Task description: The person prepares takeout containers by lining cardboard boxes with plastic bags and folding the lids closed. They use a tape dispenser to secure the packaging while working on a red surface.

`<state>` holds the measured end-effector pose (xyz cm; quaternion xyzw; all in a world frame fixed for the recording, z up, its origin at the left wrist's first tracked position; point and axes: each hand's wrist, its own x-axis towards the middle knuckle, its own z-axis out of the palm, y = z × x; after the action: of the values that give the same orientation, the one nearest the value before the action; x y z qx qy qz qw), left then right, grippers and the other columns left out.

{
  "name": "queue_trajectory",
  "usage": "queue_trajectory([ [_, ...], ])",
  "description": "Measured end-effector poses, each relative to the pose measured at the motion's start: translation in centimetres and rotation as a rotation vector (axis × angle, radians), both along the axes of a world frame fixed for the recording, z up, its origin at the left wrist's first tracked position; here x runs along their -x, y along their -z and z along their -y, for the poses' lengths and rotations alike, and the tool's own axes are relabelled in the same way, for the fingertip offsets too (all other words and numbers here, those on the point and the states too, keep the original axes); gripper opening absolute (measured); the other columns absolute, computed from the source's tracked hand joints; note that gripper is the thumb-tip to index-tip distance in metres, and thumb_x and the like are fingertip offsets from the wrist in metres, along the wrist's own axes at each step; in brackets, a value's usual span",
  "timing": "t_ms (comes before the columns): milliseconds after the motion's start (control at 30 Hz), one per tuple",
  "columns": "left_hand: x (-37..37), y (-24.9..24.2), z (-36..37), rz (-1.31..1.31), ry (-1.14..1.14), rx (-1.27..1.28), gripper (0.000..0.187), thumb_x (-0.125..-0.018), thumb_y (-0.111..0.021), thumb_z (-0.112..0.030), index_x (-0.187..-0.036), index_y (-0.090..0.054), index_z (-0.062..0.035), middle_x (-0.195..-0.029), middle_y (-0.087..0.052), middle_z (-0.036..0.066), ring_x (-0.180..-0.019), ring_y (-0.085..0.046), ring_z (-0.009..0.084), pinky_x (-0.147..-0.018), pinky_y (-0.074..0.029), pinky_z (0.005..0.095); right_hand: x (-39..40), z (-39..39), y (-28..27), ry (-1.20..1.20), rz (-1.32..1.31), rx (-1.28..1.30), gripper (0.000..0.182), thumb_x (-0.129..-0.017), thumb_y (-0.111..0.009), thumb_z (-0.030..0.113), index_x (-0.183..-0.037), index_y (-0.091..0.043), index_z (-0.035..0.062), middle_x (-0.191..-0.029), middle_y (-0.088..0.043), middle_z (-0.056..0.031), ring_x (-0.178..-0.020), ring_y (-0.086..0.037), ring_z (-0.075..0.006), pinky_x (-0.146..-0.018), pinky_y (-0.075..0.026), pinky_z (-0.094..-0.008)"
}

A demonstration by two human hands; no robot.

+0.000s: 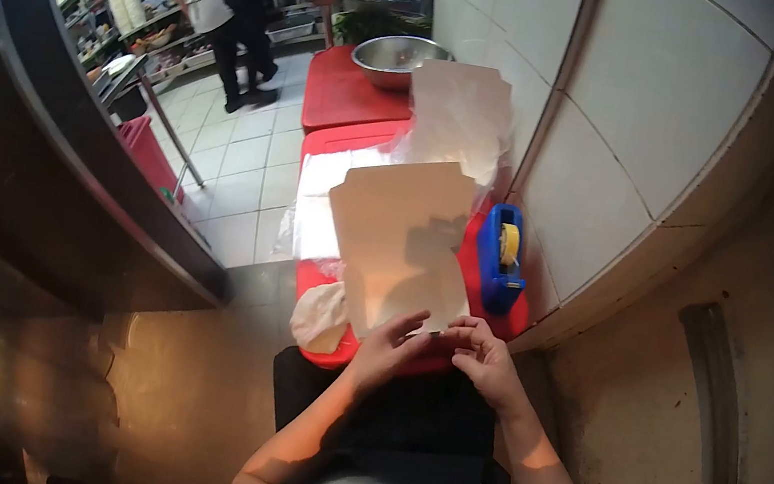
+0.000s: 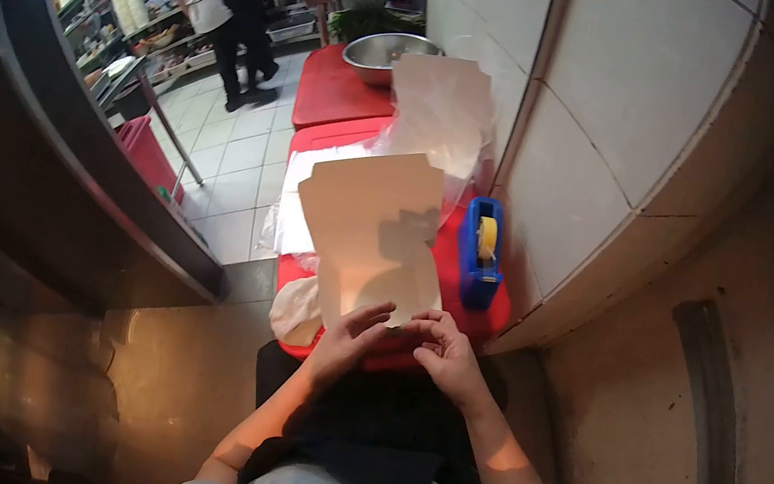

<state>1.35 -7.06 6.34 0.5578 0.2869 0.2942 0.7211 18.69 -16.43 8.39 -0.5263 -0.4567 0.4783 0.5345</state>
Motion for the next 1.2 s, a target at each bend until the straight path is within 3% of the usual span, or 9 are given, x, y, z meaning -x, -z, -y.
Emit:
queue_trajectory([
  [133,0.2,-0.9,0.1,0.102,-0.078,-0.114,0.022,-0.084,-0.065,-0.01,-0.104,-0.065,0.0002,-0.128,-0.049,0.013,-0.125,-0.04,0.0245,-0.098,-0.039,0.0345,2.0,-0.1,-0.2,-0.077,0.011,-0.019,0.037,-0.075,-0.049,-0.006,-0.11,-0.061,-0.0001,-0.121,-0.044,-0.0041,-0.104,-0.051,-0.0135,-0.089,-0.043,-0.0264],
  [200,0.8,-2.6,0.5,0.025,-0.141,-0.23,0.012,-0.082,-0.067,-0.008,-0.09,-0.07,-0.0001,-0.129,-0.048,0.014,-0.126,-0.039,0.0242,-0.098,-0.037,0.0341,2.5,-0.2,0.9,-0.095,-0.253,0.023,0.04,-0.076,-0.048,-0.007,-0.113,-0.06,0.0007,-0.118,-0.047,-0.0045,-0.104,-0.053,-0.0143,-0.089,-0.044,-0.0278],
  [267,1.5,-3.2,1.3,-0.018,-0.132,-0.577,0.008,-0.081,-0.068,-0.009,-0.087,-0.071,-0.0041,-0.131,-0.043,0.013,-0.126,-0.039,0.024,-0.097,-0.039,0.0334,2.3,-1.0,2.8,-0.113,-0.529,0.125,0.04,-0.079,-0.049,-0.007,-0.116,-0.059,0.0017,-0.115,-0.051,-0.0046,-0.104,-0.054,-0.0146,-0.088,-0.044,-0.0288],
  [333,1.8,-3.9,2.3,0.138,-0.045,-0.611,0.01,-0.083,-0.065,-0.011,-0.09,-0.071,-0.005,-0.134,-0.04,0.012,-0.127,-0.036,0.0243,-0.094,-0.041,0.0321,1.9,-1.7,4.2,-0.134,-0.823,0.296,0.038,-0.083,-0.051,-0.005,-0.12,-0.057,0.0029,-0.111,-0.057,-0.0044,-0.103,-0.055,-0.0143,-0.086,-0.045,-0.0293],
  [567,1.8,-4.3,2.2,0.518,-0.142,0.237,0.041,-0.097,-0.039,-0.029,-0.115,-0.057,0.0026,-0.142,-0.033,0.01,-0.127,-0.035,0.021,-0.098,-0.037,0.035,3.8,-3.4,2.2,-0.103,-0.79,-0.106,0.024,-0.09,-0.057,0.009,-0.113,-0.062,0.0047,-0.106,-0.063,-0.0043,-0.099,-0.057,-0.0129,-0.088,-0.047,-0.0331],
  [800,1.9,-1.3,1.4,0.725,-0.085,0.371,0.044,-0.096,-0.037,-0.036,-0.126,-0.052,-0.0076,-0.147,-0.03,0.006,-0.132,-0.027,0.0216,-0.102,-0.026,0.0361,4.1,-4.8,1.2,-0.122,-0.863,-0.092,0.017,-0.086,-0.063,0.009,-0.103,-0.066,0.0055,-0.098,-0.063,-0.0007,-0.091,-0.058,-0.0131,-0.079,-0.053,-0.0359],
  [900,2.0,-1.1,1.4,0.703,-0.093,0.382,0.043,-0.096,-0.037,-0.036,-0.128,-0.052,-0.0105,-0.147,-0.029,0.005,-0.134,-0.023,0.0214,-0.104,-0.021,0.0374,4.2,-5.2,1.2,-0.114,-0.752,-0.096,0.019,-0.084,-0.066,0.012,-0.103,-0.065,0.0069,-0.097,-0.065,-0.0013,-0.092,-0.059,-0.012,-0.084,-0.044,-0.0298],
  [1000,1.9,-1.4,1.5,0.692,-0.112,0.388,0.044,-0.096,-0.037,-0.037,-0.129,-0.05,-0.0107,-0.147,-0.029,0.004,-0.136,-0.02,0.0213,-0.107,-0.017,0.0376,4.6,-5.8,1.3,-0.05,-0.622,-0.169,0.015,-0.085,-0.065,0.011,-0.098,-0.067,0.0039,-0.097,-0.061,0.0011,-0.091,-0.056,-0.0096,-0.075,-0.055,-0.0334],
  [1200,1.6,-0.1,1.3,0.613,-0.168,0.117,0.043,-0.096,-0.038,-0.031,-0.132,-0.047,-0.0081,-0.148,-0.027,0.008,-0.136,-0.02,0.0212,-0.108,-0.015,0.043,5.6,-5.7,-1.6,0.138,-0.425,-0.184,0.014,-0.088,-0.063,0.014,-0.087,-0.068,0.0008,-0.091,-0.047,0.001,-0.09,-0.054,-0.0083,-0.079,-0.046,-0.0222],
])
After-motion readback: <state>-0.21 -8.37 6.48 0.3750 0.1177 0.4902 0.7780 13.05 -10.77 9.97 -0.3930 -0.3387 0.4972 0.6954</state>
